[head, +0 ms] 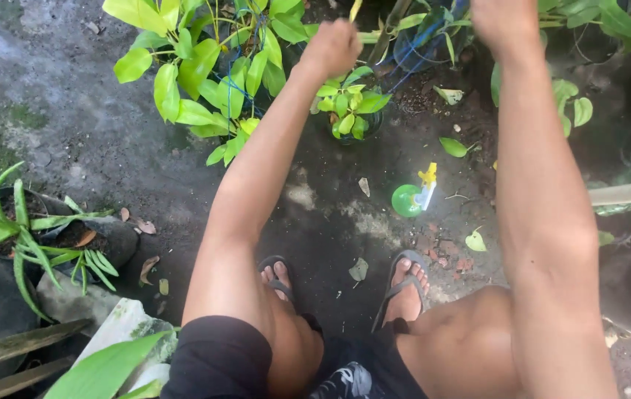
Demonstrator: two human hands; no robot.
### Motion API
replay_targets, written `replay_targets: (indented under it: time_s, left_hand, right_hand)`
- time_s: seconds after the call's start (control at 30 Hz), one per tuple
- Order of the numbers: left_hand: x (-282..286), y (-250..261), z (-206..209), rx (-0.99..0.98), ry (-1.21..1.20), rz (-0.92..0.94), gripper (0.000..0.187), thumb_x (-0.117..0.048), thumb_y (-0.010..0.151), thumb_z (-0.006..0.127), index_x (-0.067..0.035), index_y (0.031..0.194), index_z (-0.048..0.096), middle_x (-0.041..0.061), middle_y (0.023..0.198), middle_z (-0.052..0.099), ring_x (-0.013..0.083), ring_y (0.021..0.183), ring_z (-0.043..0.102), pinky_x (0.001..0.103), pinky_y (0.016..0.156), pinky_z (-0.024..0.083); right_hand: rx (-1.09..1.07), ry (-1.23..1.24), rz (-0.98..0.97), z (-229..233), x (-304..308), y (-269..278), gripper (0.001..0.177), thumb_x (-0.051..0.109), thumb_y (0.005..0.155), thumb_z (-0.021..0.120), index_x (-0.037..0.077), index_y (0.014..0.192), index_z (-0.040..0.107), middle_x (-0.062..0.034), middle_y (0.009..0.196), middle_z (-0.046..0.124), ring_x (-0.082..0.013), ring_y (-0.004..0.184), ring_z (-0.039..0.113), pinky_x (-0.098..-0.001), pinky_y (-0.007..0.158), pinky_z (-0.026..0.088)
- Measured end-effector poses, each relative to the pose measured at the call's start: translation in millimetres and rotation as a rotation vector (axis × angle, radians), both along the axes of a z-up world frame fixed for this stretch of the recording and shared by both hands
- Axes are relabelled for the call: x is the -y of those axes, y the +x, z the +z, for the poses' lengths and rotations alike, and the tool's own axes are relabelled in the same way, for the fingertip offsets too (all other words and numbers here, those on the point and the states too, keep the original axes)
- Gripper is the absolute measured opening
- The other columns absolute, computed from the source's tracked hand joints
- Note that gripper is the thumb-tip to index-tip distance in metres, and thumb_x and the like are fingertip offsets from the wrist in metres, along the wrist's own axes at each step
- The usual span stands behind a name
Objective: Spraying plant leaves with a hand sprayer and tying stems to support structures with string.
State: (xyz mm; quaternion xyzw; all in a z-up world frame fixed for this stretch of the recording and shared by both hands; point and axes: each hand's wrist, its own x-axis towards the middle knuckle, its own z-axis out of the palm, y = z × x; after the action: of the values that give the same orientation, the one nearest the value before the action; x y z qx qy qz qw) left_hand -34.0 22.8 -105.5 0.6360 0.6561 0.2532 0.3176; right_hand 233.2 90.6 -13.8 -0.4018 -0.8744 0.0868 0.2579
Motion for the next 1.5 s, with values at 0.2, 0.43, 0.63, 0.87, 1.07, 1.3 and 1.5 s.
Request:
replay_targets:
  time_s: [0.2, 0.43, 0.63, 0.87, 1.07, 1.3, 1.5]
  left_hand:
    - [36, -19, -44, -0.276, -0.474, -0.058, 0.07, -0.016, 0.099, 0.063, -0.013, 0.16, 0.029, 0.019, 0.153, 0.046, 0.0376, 0.134, 0.052, 0.042, 0.109, 0.049]
    - [39, -12, -42, -0.182, -0.251, -0.063, 0.069, -0.012, 0.097, 0.069, -0.023, 0.156, 0.034, 0.02, 0.161, 0.028, 0.0504, 0.148, 0.024, 0.062, 0.121, 0.029]
    - [15, 6, -60, -0.469, -0.133, -0.222, 0.028, -0.033, 0.095, 0.073, -0.019, 0.119, 0.073, 0.009, 0.162, 0.023, 0.0418, 0.149, 0.016, 0.079, 0.106, 0.036]
    - [7, 4, -39, -0.164, -0.416, -0.222, 0.054, -0.041, 0.104, 0.036, 0.0, 0.125, 0.064, 0.009, 0.168, 0.021, 0.0417, 0.152, 0.018, 0.07, 0.118, 0.024]
    - [-12, -2, -91, -0.168, -0.435, -0.214, 0.067, -0.045, 0.103, 0.024, -0.001, 0.139, 0.059, 0.006, 0.163, 0.031, 0.0354, 0.152, 0.022, 0.072, 0.116, 0.027]
    - [-12, -30, -69, 0.257, -0.328, -0.22, 0.028, -0.015, 0.095, 0.043, -0.021, 0.071, 0.029, -0.005, 0.07, 0.035, 0.0112, 0.062, 0.033, 0.032, 0.061, 0.034]
    - [-27, -37, -84, 0.355, -0.155, -0.189, 0.003, -0.02, 0.104, 0.056, -0.017, 0.104, 0.055, 0.002, 0.096, 0.06, 0.0161, 0.089, 0.055, 0.035, 0.077, 0.047]
  right_hand:
    - [0.111, -0.34, -0.131, -122, -45, 70, 0.048, 0.034, 0.128, 0.044, 0.004, 0.093, 0.057, -0.0114, 0.082, 0.056, -0.0273, 0.073, 0.052, -0.0459, 0.066, 0.04]
    - [0.499, -0.973, -0.415, -86, 14, 39, 0.045, 0.04, 0.113, 0.048, 0.01, 0.145, 0.058, -0.0234, 0.112, 0.071, -0.0347, 0.092, 0.068, -0.0497, 0.086, 0.057]
    - [0.181, -0.809, -0.352, -153, -13, 26, 0.036, 0.042, 0.113, 0.045, 0.016, 0.118, 0.069, -0.0066, 0.084, 0.075, -0.0214, 0.081, 0.074, -0.0434, 0.097, 0.046]
    - [0.337, -0.84, -0.306, -151, 5, -18, 0.061, 0.048, 0.099, 0.055, 0.008, 0.145, 0.049, -0.0202, 0.142, 0.054, -0.041, 0.129, 0.053, -0.0551, 0.104, 0.043]
    - [0.541, -1.05, -0.084, -173, 10, -27, 0.039, 0.035, 0.102, 0.055, 0.009, 0.131, 0.061, -0.0189, 0.132, 0.059, -0.0399, 0.123, 0.057, -0.0556, 0.105, 0.044]
    - [0.359, -1.263, -0.166, -142, 23, -49, 0.06, 0.002, 0.099, 0.057, 0.018, 0.155, 0.043, -0.0159, 0.119, 0.073, -0.026, 0.1, 0.073, -0.0385, 0.08, 0.057]
    - [0.261, -1.064, -0.113, -149, 23, -55, 0.04, 0.04, 0.101, 0.057, 0.012, 0.13, 0.061, -0.014, 0.144, 0.058, -0.0325, 0.13, 0.055, -0.0538, 0.11, 0.042]
